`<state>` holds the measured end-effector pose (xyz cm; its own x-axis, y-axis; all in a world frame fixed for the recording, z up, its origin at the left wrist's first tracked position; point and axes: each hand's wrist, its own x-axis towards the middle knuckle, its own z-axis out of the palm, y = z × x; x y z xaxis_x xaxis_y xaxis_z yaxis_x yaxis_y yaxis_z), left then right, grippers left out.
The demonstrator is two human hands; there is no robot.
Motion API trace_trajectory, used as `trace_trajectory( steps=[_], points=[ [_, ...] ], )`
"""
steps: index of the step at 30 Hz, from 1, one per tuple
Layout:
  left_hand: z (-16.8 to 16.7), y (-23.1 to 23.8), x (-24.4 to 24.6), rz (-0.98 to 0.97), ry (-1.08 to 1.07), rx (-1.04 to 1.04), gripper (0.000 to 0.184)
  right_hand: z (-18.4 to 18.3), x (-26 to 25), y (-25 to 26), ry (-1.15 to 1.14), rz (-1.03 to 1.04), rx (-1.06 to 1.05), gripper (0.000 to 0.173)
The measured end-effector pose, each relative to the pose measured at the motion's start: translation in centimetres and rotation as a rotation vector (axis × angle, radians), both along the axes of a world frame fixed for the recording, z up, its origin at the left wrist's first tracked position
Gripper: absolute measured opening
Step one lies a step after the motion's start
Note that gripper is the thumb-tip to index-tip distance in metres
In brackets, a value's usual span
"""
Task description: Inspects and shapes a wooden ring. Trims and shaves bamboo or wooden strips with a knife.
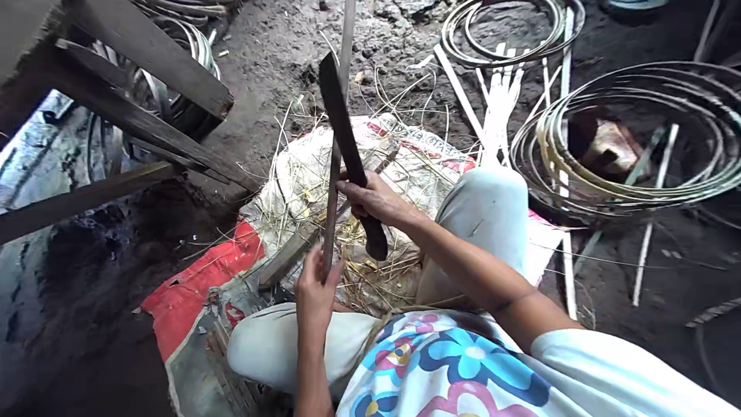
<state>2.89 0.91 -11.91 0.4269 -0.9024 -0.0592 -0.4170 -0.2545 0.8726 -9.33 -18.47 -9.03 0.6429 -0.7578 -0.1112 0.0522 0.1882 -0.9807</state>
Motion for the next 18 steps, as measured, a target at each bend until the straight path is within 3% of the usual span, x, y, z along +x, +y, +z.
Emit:
trace_trajectory(
  steps=[3,6,8,10,13,18],
  points=[
    [1.1,-5.4,0.3,-0.005,0.120,-0.018,0.034,0.5,-0.1,-0.4,0.368,0.125,-0.485,0.022],
    [0.9,-7.0,0.2,0.083,-0.160,-0.010,0.031,0.6,-0.6,-0.7,0.753,0.101,-0.978,0.018],
    [0.6,-6.8,-0.1,0.132,-0.375,0.021,0.033,1.3,-1.2,-0.6,0.866,0.148,-1.139,0.013],
    [0.6,-6.4,-0.6,0.159,-0.508,0.048,0.033,2.9,-1.7,-0.6,0.924,0.233,-1.192,0.011],
    [0.9,-5.1,-1.2,0.178,-0.616,0.097,0.035,5.7,-1.5,-2.5,1.038,0.376,-1.005,0.023],
    [0.3,-1.4,-1.0,0.158,-0.681,0.025,0.036,6.2,-1.7,-9.3,1.095,0.198,-0.933,0.025]
  ],
)
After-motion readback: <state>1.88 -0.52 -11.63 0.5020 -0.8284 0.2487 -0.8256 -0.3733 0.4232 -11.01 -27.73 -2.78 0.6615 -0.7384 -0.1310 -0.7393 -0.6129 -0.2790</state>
